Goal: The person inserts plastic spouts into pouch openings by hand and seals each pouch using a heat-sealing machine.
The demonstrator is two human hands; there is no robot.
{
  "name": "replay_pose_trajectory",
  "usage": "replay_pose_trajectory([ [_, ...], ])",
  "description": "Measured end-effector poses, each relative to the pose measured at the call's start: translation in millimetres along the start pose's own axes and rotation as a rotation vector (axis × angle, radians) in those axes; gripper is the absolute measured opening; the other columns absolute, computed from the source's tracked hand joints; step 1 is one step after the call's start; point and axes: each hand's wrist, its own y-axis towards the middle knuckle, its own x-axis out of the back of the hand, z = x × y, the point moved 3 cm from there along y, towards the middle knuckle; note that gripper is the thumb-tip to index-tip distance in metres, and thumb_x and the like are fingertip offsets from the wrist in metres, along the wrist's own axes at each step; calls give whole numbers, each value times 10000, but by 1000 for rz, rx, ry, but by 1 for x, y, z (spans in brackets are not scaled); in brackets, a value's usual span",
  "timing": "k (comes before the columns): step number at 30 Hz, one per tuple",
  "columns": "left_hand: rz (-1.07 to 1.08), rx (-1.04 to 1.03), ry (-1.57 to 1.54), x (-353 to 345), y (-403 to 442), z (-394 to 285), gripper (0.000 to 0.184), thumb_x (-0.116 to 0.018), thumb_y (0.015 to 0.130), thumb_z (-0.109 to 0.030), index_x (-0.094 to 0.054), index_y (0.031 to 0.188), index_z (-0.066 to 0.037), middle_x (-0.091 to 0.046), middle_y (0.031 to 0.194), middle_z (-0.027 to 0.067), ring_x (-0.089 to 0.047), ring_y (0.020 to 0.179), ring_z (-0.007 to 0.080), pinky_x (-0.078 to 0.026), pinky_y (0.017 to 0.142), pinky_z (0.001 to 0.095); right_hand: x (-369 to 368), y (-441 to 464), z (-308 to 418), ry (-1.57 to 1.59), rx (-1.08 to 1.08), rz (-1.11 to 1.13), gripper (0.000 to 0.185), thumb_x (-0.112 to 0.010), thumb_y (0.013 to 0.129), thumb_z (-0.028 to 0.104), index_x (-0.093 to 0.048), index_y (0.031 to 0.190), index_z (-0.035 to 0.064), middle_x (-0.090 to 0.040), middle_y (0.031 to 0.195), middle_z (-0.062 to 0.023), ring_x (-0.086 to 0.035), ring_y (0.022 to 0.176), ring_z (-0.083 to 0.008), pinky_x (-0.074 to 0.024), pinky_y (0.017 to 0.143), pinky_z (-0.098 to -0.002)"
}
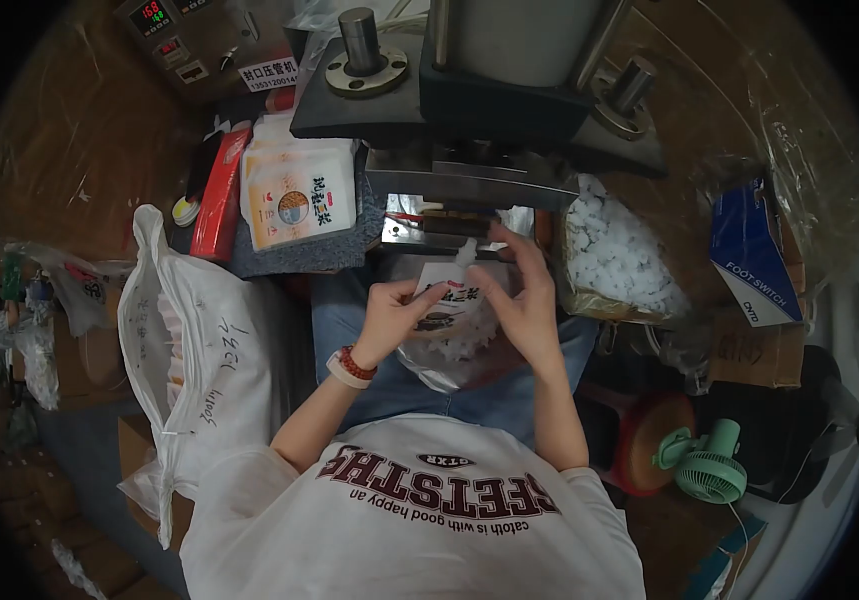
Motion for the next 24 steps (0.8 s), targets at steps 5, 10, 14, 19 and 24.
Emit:
replay_pose_trajectory([
  [5,-36,266,-504,-13,28,-7,243,-678,892,-180,-688,897,63,-705,825,87,-654,687,98,-513,589,231,67,11,-14,-304,-97,-228,276,-671,859,154,-623,1101,31,-590,1148,-135,-564,1003,-299,-449,869,-376],
  [10,-4,302,-446,-17,44,-4,237,-671,896,-184,-689,931,49,-706,867,93,-649,706,96,-518,631,240,73,18,-75,-916,-82,-300,248,-662,849,169,-649,1063,45,-602,1084,-109,-512,1012,-320,-411,897,-422],
  [14,442,380,-23,-80,-13,-2,284,-722,858,-315,-706,805,-37,-586,637,-38,-457,563,18,-405,507,232,72,16,-89,-931,-45,-327,254,-665,825,158,-653,1056,54,-602,1044,-101,-487,985,-322,-414,881,-423],
  [19,913,374,-201,-142,-75,2,400,-699,874,-352,-655,696,3,-467,522,-54,-375,512,14,-323,450,232,72,14,-90,-939,-49,-281,226,-661,823,152,-660,1024,48,-602,1033,-93,-500,975,-318,-410,877,-422],
  [24,543,473,-280,-103,-56,52,359,-686,888,-351,-684,789,-6,-570,640,-40,-477,557,18,-383,498,206,72,13,-84,-1018,-64,-212,200,-643,835,147,-656,1002,38,-602,1007,-88,-510,982,-311,-402,872,-427],
])
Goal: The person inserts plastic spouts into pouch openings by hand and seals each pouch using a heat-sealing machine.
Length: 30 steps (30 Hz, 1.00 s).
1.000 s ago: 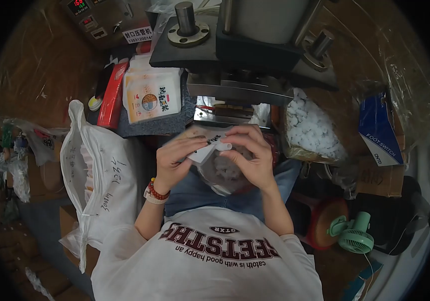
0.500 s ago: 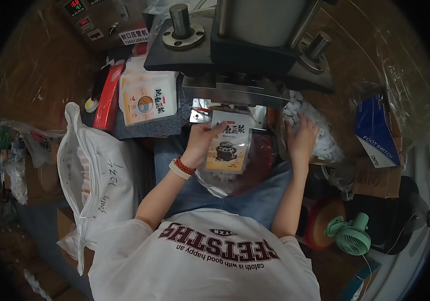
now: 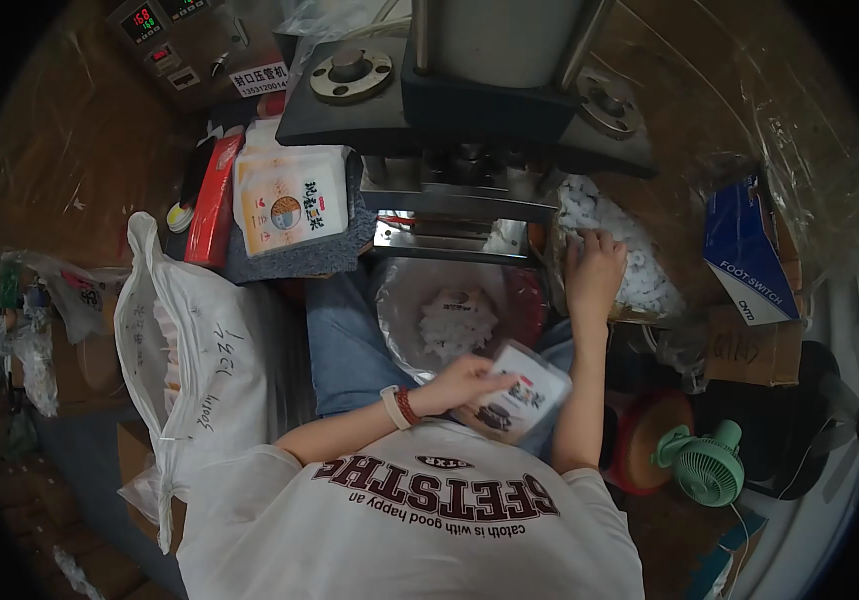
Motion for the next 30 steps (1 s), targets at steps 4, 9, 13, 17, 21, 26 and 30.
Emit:
replay_pose_trajectory([
  [4,-393,-144,-474,64,-25,-20,286,-638,926,-248,-661,937,36,-698,889,85,-658,740,103,-530,653,235,34,-1,18,272,96,-252,133,-643,833,52,-655,962,21,-625,932,-106,-562,887,-284,-436,789,-387],
  [9,-616,-365,-508,118,-50,-71,246,-619,937,-201,-649,972,41,-698,946,109,-680,789,139,-551,694,264,57,-34,46,657,203,-228,92,-639,851,-22,-659,940,-34,-635,767,-113,-578,642,-194,-461,617,-278],
  [13,-614,-425,-445,135,-30,-93,245,-613,941,-196,-650,968,45,-688,916,82,-651,750,107,-524,659,247,65,-47,52,708,196,-193,117,-667,805,-37,-670,919,-10,-623,724,-110,-554,608,-231,-437,597,-302],
  [17,-648,-393,-292,136,10,-87,265,-666,908,-224,-671,832,29,-635,739,8,-540,609,48,-414,547,213,72,-58,44,747,112,-152,117,-656,832,-28,-676,948,-25,-633,716,-96,-573,593,-171,-443,579,-260],
  [21,-491,-299,-185,89,39,-85,248,-644,916,-182,-663,954,62,-691,893,76,-652,762,117,-515,686,250,73,-61,42,762,54,-105,119,-633,867,-17,-675,977,-41,-648,737,-80,-604,605,-108,-456,581,-218],
  [26,-460,-296,-233,63,14,-65,251,-658,910,-204,-675,945,44,-696,870,69,-639,731,96,-494,631,226,58,-69,44,812,4,-25,127,-635,879,17,-673,991,-28,-657,741,-81,-619,621,-103,-466,590,-218],
  [30,-590,-357,-524,92,-21,-63,239,-626,931,-187,-646,985,46,-692,928,97,-662,768,133,-532,685,267,31,-74,63,878,-1,230,144,-636,883,46,-667,1014,-5,-667,742,-81,-635,634,-101,-482,574,-232],
])
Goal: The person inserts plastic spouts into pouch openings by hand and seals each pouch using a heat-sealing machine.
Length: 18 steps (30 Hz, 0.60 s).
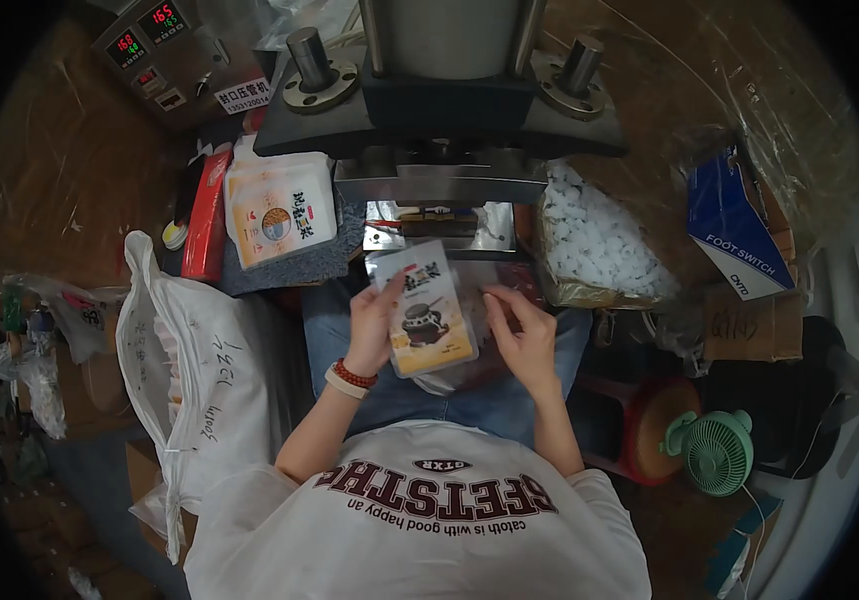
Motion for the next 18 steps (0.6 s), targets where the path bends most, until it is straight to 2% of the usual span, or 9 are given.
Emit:
replay_pose_trajectory([
  [3,-51,-111,-68,3,7,-29,258,-608,941,-191,-618,1017,56,-685,924,99,-664,768,147,-541,706,279,-18,7,7,47,35,27,153,-639,875,42,-666,1020,0,-675,757,-95,-643,634,-112,-489,562,-241],
  [5,-72,-128,-67,0,24,-33,249,-621,934,-201,-639,985,43,-683,898,81,-649,762,124,-518,675,260,-21,9,14,51,39,45,152,-641,873,42,-667,1017,-1,-679,769,-100,-646,637,-116,-491,565,-241],
  [7,-33,-129,87,-10,39,-30,244,-642,922,-214,-661,940,28,-680,856,55,-624,716,94,-475,616,236,-20,9,20,47,110,56,153,-646,866,38,-667,1011,-7,-686,798,-110,-658,655,-127,-495,574,-244],
  [8,-63,-156,111,-23,40,-22,246,-663,909,-228,-680,893,17,-661,772,13,-569,629,55,-412,545,216,-18,8,19,42,109,53,153,-646,866,38,-667,1011,-7,-686,798,-110,-658,655,-127,-495,574,-244],
  [11,56,-70,243,-48,37,7,247,-670,908,-232,-692,865,9,-613,672,-31,-484,565,20,-359,512,207,-6,-1,14,14,198,-55,145,-646,868,38,-667,1002,-12,-681,795,-106,-654,667,-121,-494,585,-243],
  [13,100,-53,234,-46,31,21,244,-669,909,-227,-689,878,13,-630,704,-19,-511,589,26,-381,528,208,4,-8,3,78,-28,-170,134,-643,874,44,-667,994,-12,-673,791,-100,-645,670,-114,-492,601,-240],
  [14,138,-45,223,-45,27,27,241,-668,910,-222,-686,891,17,-648,737,-7,-537,613,32,-403,545,208,7,-9,-1,71,-32,-175,134,-643,874,44,-667,994,-12,-673,791,-100,-645,670,-114,-492,601,-240],
  [15,81,-31,153,-50,14,21,242,-661,913,-208,-674,927,33,-680,830,34,-600,694,59,-453,603,215,8,-9,-5,45,-45,-183,132,-641,878,46,-666,993,-13,-671,792,-97,-637,665,-111,-489,602,-240],
  [18,-10,-85,37,-20,9,3,242,-645,922,-193,-663,963,45,-693,911,69,-639,769,94,-485,658,227,6,-4,-8,39,-51,-169,128,-638,881,47,-665,992,-12,-669,802,-97,-626,658,-112,-483,599,-242],
])
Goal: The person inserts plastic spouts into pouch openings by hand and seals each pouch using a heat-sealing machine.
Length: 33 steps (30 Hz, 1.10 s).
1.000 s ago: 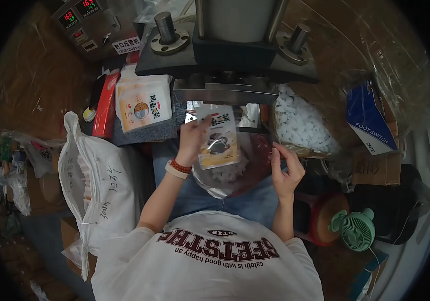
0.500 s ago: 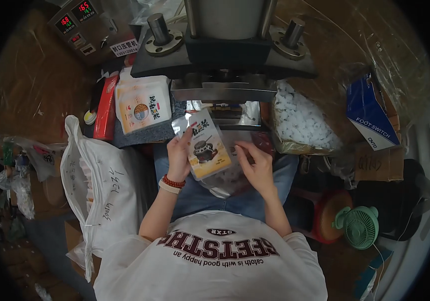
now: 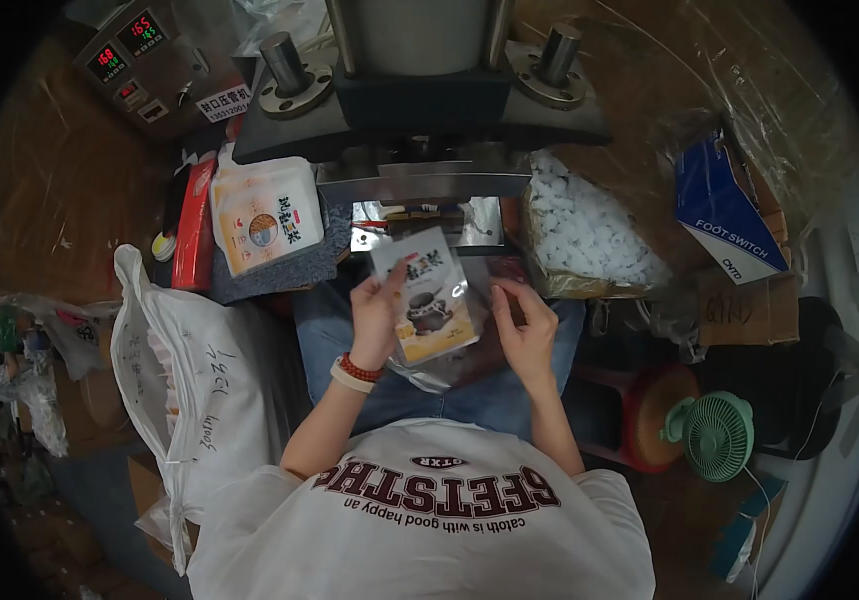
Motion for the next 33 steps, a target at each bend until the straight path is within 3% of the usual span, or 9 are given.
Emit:
replay_pose_trajectory([
  [5,-74,-84,79,19,27,-28,244,-652,914,-203,-674,931,39,-688,853,55,-607,707,69,-451,610,217,-21,8,14,52,109,98,127,-639,875,37,-663,990,-13,-667,811,-105,-620,649,-126,-477,596,-242],
  [7,-23,-60,252,9,32,-31,255,-664,907,-227,-678,890,27,-672,792,28,-573,674,45,-424,582,213,-25,5,19,32,195,151,141,-647,839,3,-653,977,-22,-672,851,-142,-662,695,-225,-509,613,-295],
  [11,58,-32,241,-27,30,-15,245,-666,906,-225,-680,861,15,-631,723,-8,-504,581,34,-389,535,214,-16,2,25,36,221,89,134,-651,840,7,-658,972,-19,-672,835,-135,-662,683,-210,-510,609,-292],
  [14,88,-15,250,-14,24,-5,238,-666,907,-221,-685,884,15,-629,722,-7,-501,579,35,-384,528,215,-5,2,20,18,98,20,129,-648,847,7,-657,972,-19,-670,820,-132,-658,665,-196,-510,601,-288],
  [17,-23,-78,162,1,9,-27,248,-646,917,-198,-680,933,48,-690,832,56,-609,674,66,-454,578,217,-7,4,7,33,34,17,121,-643,854,8,-656,971,-19,-669,813,-128,-658,656,-187,-510,596,-283],
  [19,-67,-58,147,16,14,-33,247,-640,919,-186,-676,932,58,-698,864,73,-630,702,85,-474,603,220,-13,7,11,67,34,73,130,-650,866,36,-670,984,-15,-680,806,-103,-647,679,-130,-488,613,-243],
  [22,-58,-63,166,12,23,-40,244,-651,910,-195,-681,924,47,-690,842,57,-613,704,77,-463,623,227,-22,9,20,60,132,106,132,-649,845,9,-658,975,-15,-669,808,-128,-659,669,-197,-507,594,-284],
  [26,28,-58,300,-11,42,-19,249,-663,905,-223,-685,883,24,-664,789,20,-556,647,50,-418,579,215,-16,4,23,70,166,88,142,-653,840,9,-659,980,-15,-673,818,-131,-659,674,-201,-507,595,-283],
  [33,48,-40,156,-11,8,-15,241,-661,908,-198,-676,899,43,-691,850,60,-608,696,75,-452,596,215,-5,10,-1,65,14,27,155,-645,864,48,-654,1011,-3,-675,805,-124,-656,654,-195,-496,573,-281],
])
